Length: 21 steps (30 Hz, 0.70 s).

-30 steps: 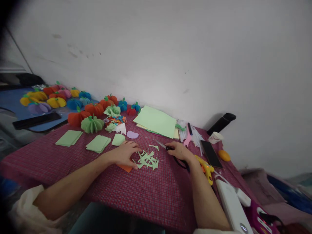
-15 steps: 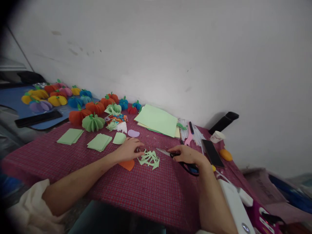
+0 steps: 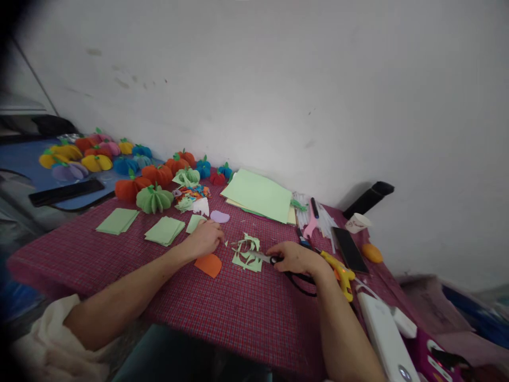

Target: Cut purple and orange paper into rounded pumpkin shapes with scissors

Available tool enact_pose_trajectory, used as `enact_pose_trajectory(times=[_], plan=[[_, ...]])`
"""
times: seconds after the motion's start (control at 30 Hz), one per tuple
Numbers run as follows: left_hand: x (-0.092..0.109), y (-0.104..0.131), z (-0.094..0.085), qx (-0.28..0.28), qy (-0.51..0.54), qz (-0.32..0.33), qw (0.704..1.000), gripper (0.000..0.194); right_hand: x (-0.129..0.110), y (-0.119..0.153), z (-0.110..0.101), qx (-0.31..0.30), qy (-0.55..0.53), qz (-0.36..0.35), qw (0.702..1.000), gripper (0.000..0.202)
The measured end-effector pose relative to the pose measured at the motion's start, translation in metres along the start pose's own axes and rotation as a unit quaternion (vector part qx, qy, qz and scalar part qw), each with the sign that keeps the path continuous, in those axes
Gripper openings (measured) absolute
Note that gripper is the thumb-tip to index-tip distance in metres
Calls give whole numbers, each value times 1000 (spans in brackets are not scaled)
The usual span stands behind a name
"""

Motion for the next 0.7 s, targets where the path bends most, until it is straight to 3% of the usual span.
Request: enact_pose_trajectory(times=[0.1, 0.23, 0.3, 0.4, 0.53, 0.6, 0.7], plan=[[13, 2, 8, -27, 4, 41, 999, 26, 3, 7, -5, 1, -10, -6, 1000, 45], [31, 4, 18, -73, 63, 101, 990, 37, -13, 11, 0, -17, -20, -25, 999, 48], [34, 3, 14, -66, 93, 108, 988, 41, -20, 10, 6, -34, -14, -34, 999, 48], [18, -3, -4, 8, 104, 45, 994, 40, -19, 6, 10, -46, 6, -33, 998, 45], [-9, -2, -29, 114, 66, -58, 990, 33, 2, 5, -1, -8, 20, 14, 1000, 44], [-15, -1, -30, 113, 40, -85, 989, 28, 5, 7, -5, 4, 16, 20, 1000, 45], [-16, -1, -22, 67, 22, -93, 993, 26, -6, 11, 0, -21, 6, -1, 1000, 46]])
Point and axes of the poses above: each hand's wrist, its own y-axis away from the middle knuckle, its own z-axis out of the palm, x = y × z, the point moved 8 cm from there along -y, towards the middle knuckle, and after that the axes turned 7 degrees about y, right-handed, at the moved point
